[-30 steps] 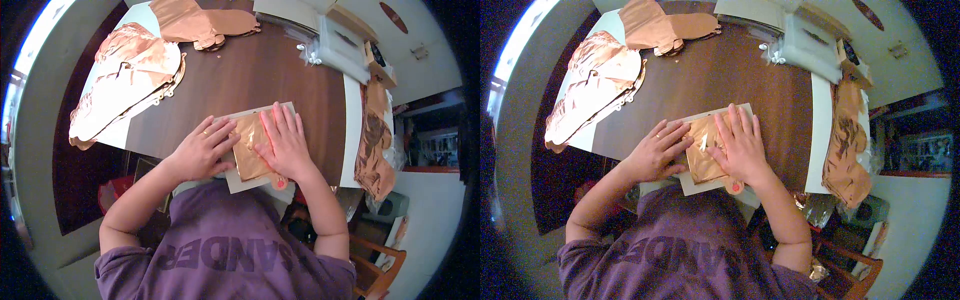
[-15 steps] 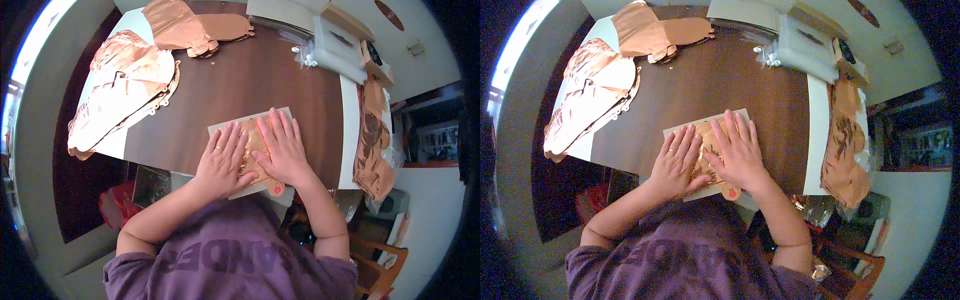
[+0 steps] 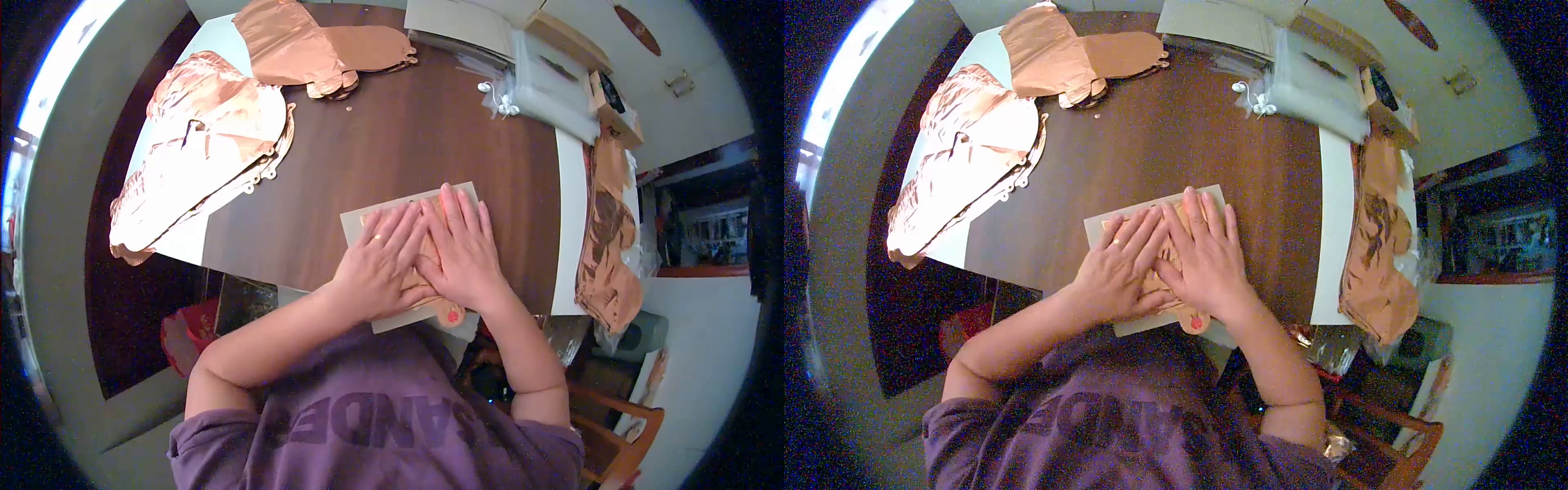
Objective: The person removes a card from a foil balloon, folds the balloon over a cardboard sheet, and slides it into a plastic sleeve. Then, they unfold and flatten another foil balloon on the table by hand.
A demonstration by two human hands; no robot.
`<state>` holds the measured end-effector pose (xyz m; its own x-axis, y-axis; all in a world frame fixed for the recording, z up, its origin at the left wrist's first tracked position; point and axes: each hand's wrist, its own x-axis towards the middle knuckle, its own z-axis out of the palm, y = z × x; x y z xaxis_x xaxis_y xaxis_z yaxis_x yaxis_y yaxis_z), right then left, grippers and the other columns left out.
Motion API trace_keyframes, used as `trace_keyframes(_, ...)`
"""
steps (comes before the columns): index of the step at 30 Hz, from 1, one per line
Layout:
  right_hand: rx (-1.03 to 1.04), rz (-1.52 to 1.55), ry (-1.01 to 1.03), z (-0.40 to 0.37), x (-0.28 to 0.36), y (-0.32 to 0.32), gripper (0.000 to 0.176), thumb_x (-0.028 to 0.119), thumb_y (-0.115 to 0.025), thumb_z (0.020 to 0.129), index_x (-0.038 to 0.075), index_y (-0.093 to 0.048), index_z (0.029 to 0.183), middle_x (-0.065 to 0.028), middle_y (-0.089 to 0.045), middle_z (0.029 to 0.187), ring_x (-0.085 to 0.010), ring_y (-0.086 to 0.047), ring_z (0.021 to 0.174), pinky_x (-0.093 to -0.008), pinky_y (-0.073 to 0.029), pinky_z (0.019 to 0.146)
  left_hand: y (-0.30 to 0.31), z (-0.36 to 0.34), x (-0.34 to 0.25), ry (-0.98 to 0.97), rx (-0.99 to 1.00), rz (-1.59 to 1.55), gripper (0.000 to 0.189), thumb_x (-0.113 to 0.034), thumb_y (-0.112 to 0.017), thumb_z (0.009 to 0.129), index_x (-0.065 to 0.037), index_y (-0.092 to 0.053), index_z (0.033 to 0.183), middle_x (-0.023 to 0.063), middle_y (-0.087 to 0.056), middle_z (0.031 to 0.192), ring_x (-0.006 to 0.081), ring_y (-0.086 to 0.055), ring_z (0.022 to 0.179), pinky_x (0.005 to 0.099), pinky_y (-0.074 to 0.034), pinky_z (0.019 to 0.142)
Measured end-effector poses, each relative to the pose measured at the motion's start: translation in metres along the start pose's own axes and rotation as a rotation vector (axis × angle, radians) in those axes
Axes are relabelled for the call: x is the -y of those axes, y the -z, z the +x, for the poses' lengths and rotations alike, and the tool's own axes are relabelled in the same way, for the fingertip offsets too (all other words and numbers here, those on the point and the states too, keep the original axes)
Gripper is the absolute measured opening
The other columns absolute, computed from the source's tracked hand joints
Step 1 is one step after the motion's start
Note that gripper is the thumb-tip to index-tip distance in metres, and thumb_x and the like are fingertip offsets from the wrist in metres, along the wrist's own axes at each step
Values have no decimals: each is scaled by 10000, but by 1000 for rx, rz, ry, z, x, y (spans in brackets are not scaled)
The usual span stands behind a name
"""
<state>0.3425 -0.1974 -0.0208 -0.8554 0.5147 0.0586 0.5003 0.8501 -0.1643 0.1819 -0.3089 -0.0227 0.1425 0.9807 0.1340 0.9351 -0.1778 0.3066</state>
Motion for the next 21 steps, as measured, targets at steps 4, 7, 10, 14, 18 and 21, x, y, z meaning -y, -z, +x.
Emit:
trace_keyframes(4,-25,31,14,-2,0,2,802,521,-589,877,112,-328,1516,-238,-222,1578,-426,-233,1443,-622,-161,1152,11,-32,9,72,10,2,987,-688,-487,865,55,-292,1485,257,-286,1555,390,-248,1464,533,-158,1184)
trace_keyframes(7,-26,41,15,-1,2,4,804,518,-598,875,112,-329,1515,-239,-226,1576,-428,-236,1442,-622,-161,1152,16,-38,10,79,38,45,1003,-694,-497,857,64,-289,1481,271,-277,1553,394,-248,1463,531,-163,1184)
trace_keyframes(10,-28,46,12,-1,1,3,799,516,-592,882,108,-324,1515,-241,-223,1577,-431,-228,1446,-621,-157,1153,19,-39,12,70,33,25,1026,-700,-511,846,68,-275,1484,273,-277,1552,397,-245,1462,531,-159,1186)
trace_keyframes(14,-40,31,-92,-6,4,1,774,494,-565,909,98,-308,1523,-242,-208,1583,-435,-215,1450,-611,-134,1161,20,-25,31,-23,21,-94,1085,-686,-600,798,67,-245,1494,275,-277,1548,398,-238,1462,534,-151,1193)
trace_keyframes(18,-60,67,-259,-12,1,1,708,427,-508,956,93,-275,1535,-237,-193,1593,-424,-200,1462,-596,-103,1173,30,8,50,-198,21,-261,1112,-623,-712,737,34,-244,1503,256,-296,1539,400,-259,1450,539,-155,1197)
trace_keyframes(21,-74,184,-318,-11,-5,4,672,379,-476,977,88,-254,1541,-232,-196,1596,-410,-181,1474,-585,-88,1181,39,14,50,-260,2,-216,1027,-538,-771,720,10,-322,1463,232,-381,1472,376,-338,1405,537,-215,1178)
